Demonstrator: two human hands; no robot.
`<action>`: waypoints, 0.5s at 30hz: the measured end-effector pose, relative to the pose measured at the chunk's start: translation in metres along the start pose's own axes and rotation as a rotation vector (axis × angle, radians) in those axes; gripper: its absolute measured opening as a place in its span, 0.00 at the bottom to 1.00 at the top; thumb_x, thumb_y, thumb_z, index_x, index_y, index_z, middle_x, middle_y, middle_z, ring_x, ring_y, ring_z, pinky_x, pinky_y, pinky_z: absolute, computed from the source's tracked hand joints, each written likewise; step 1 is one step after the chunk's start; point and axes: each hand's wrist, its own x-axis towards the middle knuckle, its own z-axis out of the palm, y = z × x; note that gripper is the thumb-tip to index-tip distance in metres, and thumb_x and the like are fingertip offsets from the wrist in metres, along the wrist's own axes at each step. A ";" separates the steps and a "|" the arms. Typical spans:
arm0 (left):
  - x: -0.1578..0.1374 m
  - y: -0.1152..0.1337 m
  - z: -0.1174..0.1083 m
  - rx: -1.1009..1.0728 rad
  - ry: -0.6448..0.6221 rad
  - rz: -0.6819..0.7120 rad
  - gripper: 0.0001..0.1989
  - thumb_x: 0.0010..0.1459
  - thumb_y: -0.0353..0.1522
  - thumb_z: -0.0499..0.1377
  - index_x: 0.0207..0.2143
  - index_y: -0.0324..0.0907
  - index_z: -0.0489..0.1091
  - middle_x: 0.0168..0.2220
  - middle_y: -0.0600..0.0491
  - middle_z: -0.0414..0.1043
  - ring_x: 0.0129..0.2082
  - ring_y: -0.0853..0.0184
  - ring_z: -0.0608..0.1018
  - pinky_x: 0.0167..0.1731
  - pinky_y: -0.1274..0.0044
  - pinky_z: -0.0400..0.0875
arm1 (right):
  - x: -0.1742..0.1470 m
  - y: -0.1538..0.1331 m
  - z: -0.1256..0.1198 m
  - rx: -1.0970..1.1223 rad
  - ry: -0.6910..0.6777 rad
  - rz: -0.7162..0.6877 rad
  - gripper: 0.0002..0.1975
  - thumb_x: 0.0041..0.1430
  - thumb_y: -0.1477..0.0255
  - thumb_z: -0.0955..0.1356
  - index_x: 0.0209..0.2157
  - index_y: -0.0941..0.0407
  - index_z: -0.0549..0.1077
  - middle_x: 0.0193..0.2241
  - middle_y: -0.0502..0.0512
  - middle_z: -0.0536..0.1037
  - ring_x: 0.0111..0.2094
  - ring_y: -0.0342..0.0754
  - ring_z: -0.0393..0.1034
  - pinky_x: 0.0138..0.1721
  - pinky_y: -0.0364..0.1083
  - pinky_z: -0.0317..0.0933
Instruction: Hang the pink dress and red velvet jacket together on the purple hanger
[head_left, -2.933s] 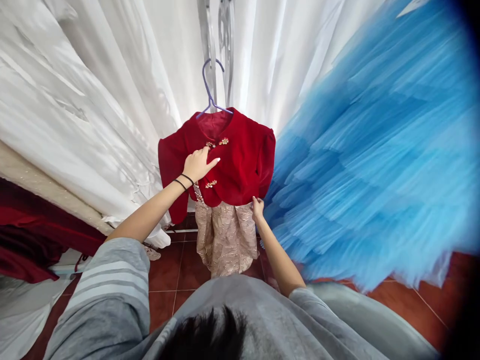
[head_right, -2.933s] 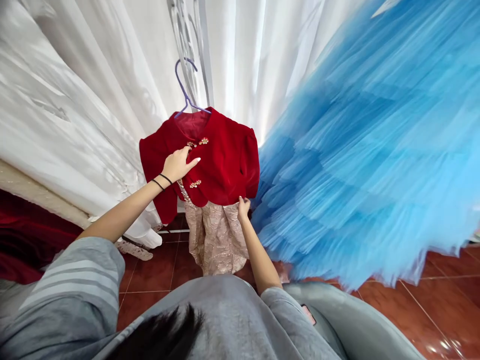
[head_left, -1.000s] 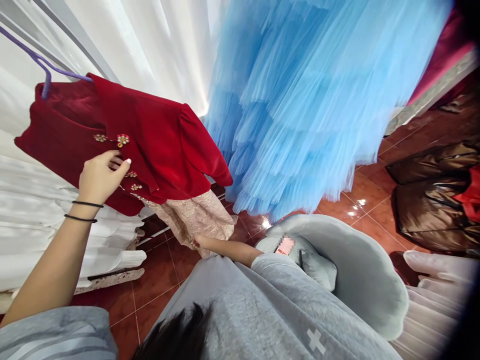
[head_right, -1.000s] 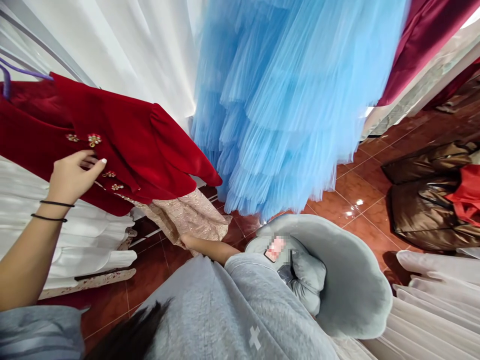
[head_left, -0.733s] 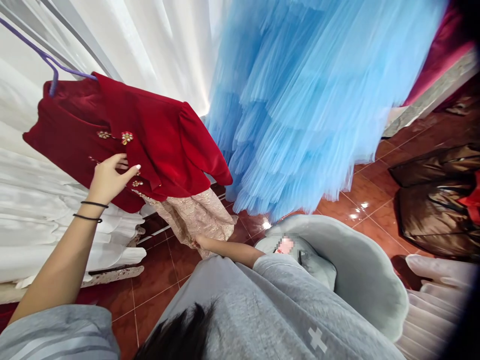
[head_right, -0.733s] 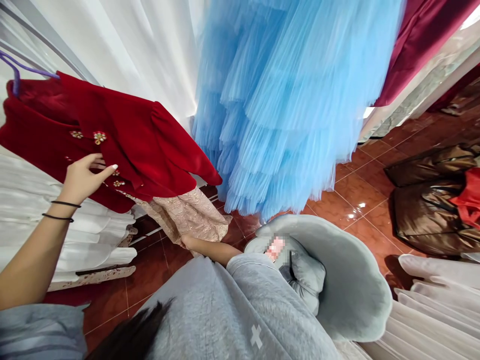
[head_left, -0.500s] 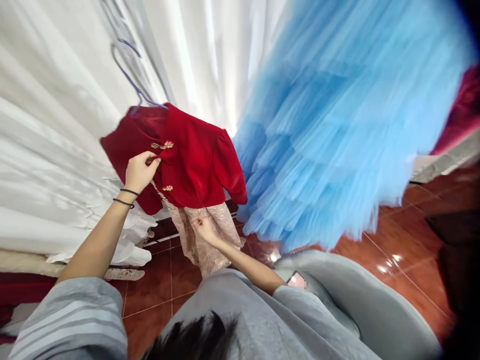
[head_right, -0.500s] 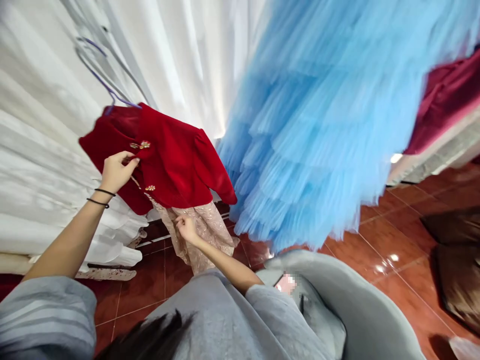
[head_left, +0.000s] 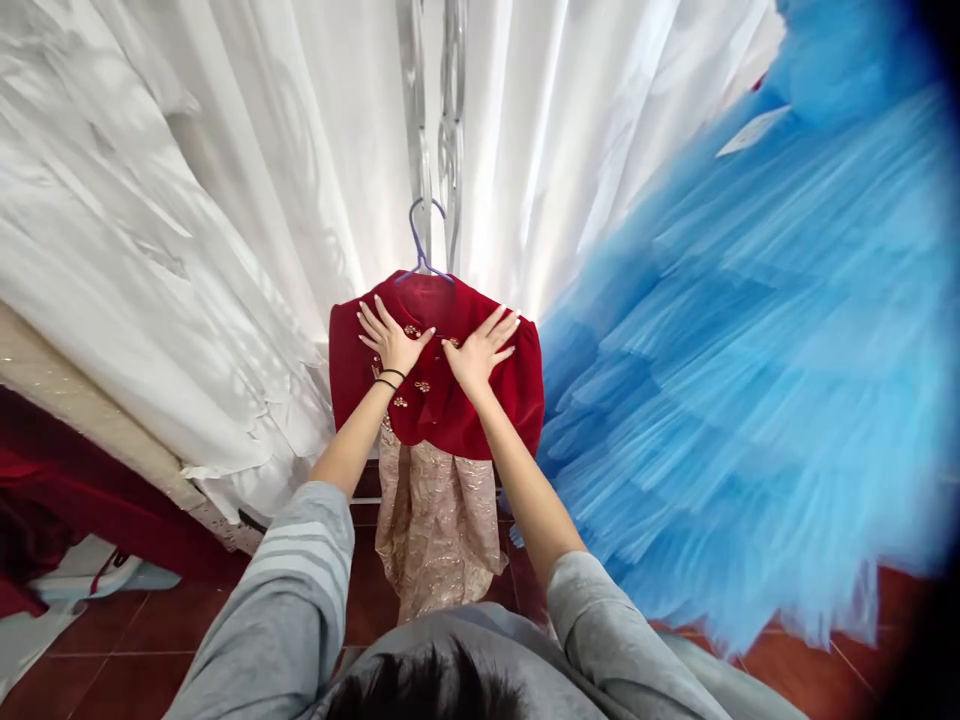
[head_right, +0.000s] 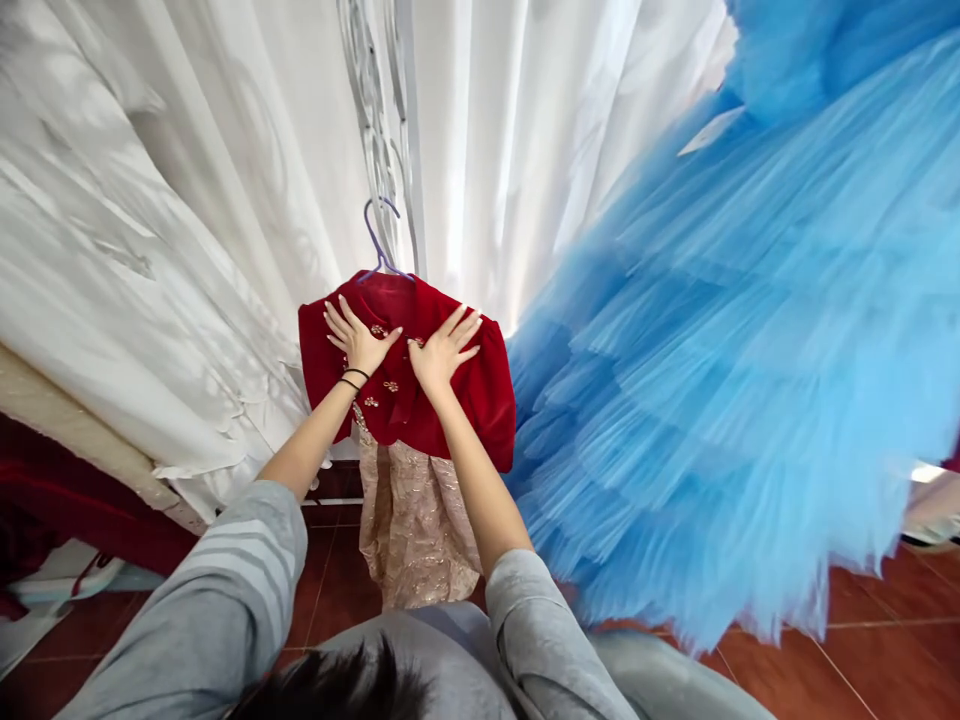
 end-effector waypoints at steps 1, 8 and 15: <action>0.002 -0.009 -0.002 -0.008 0.007 0.031 0.60 0.49 0.50 0.65 0.71 0.30 0.36 0.72 0.27 0.28 0.72 0.39 0.35 0.65 0.45 0.39 | 0.009 0.010 0.000 -0.017 -0.020 -0.016 0.54 0.55 0.59 0.68 0.70 0.63 0.31 0.70 0.77 0.27 0.71 0.68 0.20 0.61 0.77 0.38; 0.025 -0.074 -0.056 0.043 0.149 0.168 0.37 0.59 0.43 0.57 0.67 0.37 0.55 0.70 0.34 0.49 0.71 0.46 0.49 0.67 0.51 0.42 | 0.020 0.035 -0.015 -0.010 -0.055 -0.040 0.49 0.58 0.55 0.66 0.71 0.60 0.38 0.70 0.77 0.29 0.71 0.71 0.23 0.61 0.77 0.38; 0.007 -0.089 -0.072 -0.062 0.199 0.222 0.26 0.64 0.40 0.50 0.61 0.39 0.64 0.60 0.40 0.66 0.64 0.55 0.65 0.66 0.64 0.56 | -0.107 0.028 0.013 0.025 -0.064 -0.167 0.36 0.60 0.69 0.63 0.68 0.60 0.51 0.69 0.73 0.45 0.68 0.65 0.43 0.63 0.69 0.44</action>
